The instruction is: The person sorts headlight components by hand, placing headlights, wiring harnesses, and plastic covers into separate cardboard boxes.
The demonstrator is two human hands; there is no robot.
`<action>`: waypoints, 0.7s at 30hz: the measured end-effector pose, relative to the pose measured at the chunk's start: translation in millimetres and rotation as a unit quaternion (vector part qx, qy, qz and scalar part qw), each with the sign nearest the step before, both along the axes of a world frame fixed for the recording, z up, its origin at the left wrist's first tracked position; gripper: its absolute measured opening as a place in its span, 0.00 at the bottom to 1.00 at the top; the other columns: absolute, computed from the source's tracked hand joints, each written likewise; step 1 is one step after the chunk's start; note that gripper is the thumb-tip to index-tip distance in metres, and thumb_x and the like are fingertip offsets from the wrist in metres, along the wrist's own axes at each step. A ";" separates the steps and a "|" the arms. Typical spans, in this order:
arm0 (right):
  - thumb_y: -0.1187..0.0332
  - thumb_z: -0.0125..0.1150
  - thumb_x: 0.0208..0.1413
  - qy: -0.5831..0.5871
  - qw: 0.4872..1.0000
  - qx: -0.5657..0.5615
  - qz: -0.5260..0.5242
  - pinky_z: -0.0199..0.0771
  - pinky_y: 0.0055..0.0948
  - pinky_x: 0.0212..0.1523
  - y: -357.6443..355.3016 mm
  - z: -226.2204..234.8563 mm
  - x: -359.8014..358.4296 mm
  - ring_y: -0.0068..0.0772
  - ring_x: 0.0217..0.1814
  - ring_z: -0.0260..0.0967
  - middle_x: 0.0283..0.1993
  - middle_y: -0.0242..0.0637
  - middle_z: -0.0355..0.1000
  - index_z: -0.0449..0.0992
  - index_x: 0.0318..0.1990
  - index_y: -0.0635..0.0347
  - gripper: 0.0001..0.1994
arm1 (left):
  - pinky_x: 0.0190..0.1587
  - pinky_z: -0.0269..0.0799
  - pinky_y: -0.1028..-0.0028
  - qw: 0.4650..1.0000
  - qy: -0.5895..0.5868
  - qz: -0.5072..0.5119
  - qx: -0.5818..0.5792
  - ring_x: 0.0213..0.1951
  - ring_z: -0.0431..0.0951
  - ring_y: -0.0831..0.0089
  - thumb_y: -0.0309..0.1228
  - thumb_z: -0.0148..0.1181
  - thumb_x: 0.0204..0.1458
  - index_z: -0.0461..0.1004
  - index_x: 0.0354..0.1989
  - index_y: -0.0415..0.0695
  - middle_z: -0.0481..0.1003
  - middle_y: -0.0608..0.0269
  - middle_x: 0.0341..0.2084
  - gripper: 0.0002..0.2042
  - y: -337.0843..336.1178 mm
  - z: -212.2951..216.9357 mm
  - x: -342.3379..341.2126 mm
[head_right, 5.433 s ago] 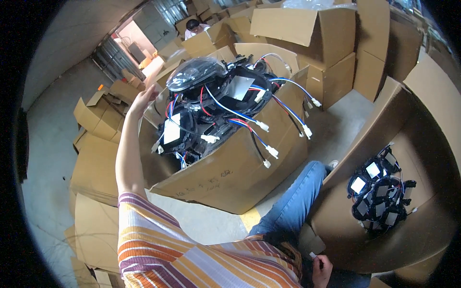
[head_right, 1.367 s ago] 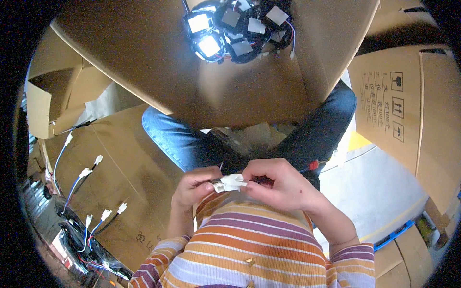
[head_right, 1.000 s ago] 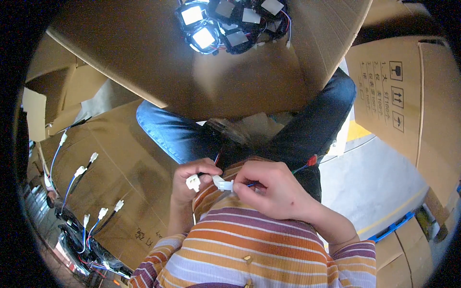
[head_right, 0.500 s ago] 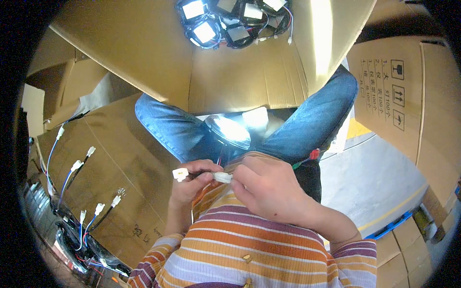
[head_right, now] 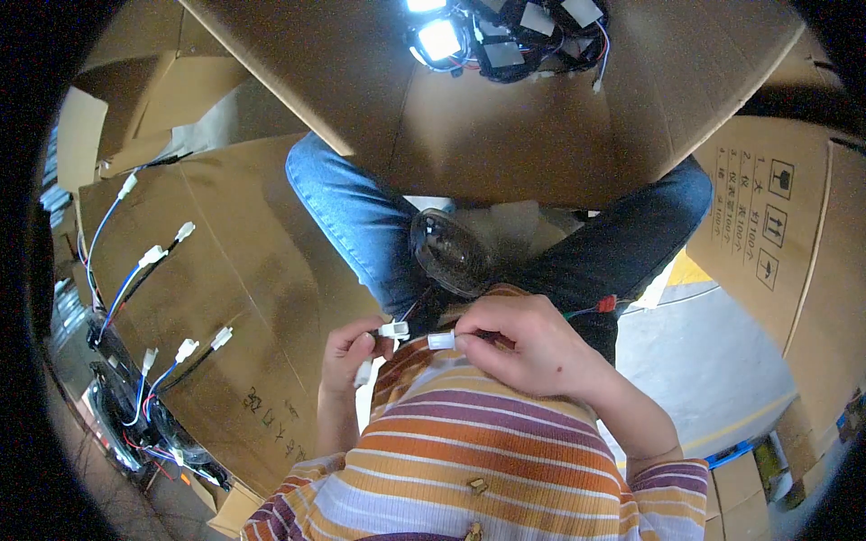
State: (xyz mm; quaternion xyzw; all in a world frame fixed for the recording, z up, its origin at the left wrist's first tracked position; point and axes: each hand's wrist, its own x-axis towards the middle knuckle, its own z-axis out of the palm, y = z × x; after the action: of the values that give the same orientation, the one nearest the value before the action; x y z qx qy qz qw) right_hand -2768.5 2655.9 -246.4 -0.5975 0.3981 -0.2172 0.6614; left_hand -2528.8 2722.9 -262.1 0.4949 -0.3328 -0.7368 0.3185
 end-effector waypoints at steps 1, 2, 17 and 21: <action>0.73 0.52 0.42 -0.015 1.000 0.018 0.013 0.61 0.21 0.21 -0.2 0.3 0.9 0.28 0.21 0.62 0.21 0.37 0.66 0.70 0.24 0.63 0.03 | 0.25 0.61 0.80 0.999 0.006 0.029 0.016 0.22 0.65 0.80 0.30 0.43 0.50 0.67 0.35 0.35 0.69 0.60 0.23 0.11 2.0 3.4 -1.9; 0.73 0.52 0.42 -0.016 1.000 0.020 0.015 0.61 0.21 0.21 -0.2 0.1 2.2 0.28 0.21 0.62 0.21 0.37 0.66 0.70 0.24 0.63 0.03 | 0.25 0.61 0.80 0.999 0.006 0.032 0.018 0.22 0.65 0.80 0.30 0.43 0.50 0.67 0.35 0.35 0.69 0.60 0.23 0.11 4.1 4.0 1.5; 0.75 0.53 0.40 -0.044 0.998 -0.037 0.035 0.59 0.25 0.21 0.6 1.4 9.9 0.30 0.21 0.60 0.19 0.36 0.63 0.69 0.23 0.61 0.01 | 0.23 0.60 0.80 0.983 0.010 -0.181 -0.014 0.21 0.66 0.78 0.33 0.41 0.50 0.69 0.23 0.38 0.69 0.65 0.18 0.13 -5.1 -3.1 13.4; 0.74 0.54 0.39 -0.048 0.997 -0.045 0.034 0.59 0.25 0.21 1.4 2.5 8.0 0.31 0.21 0.61 0.19 0.36 0.62 0.69 0.23 0.60 0.01 | 0.24 0.60 0.80 0.978 0.015 -0.205 -0.029 0.22 0.66 0.78 0.33 0.41 0.50 0.69 0.23 0.39 0.69 0.65 0.19 0.13 -9.6 -4.0 12.6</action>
State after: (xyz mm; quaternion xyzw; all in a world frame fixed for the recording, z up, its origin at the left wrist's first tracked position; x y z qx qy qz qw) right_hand -2760.4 2657.4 -243.9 -0.6291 0.3350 -0.2404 0.6590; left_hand -2516.2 2713.4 -266.1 0.3955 -0.4439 -0.7836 0.1802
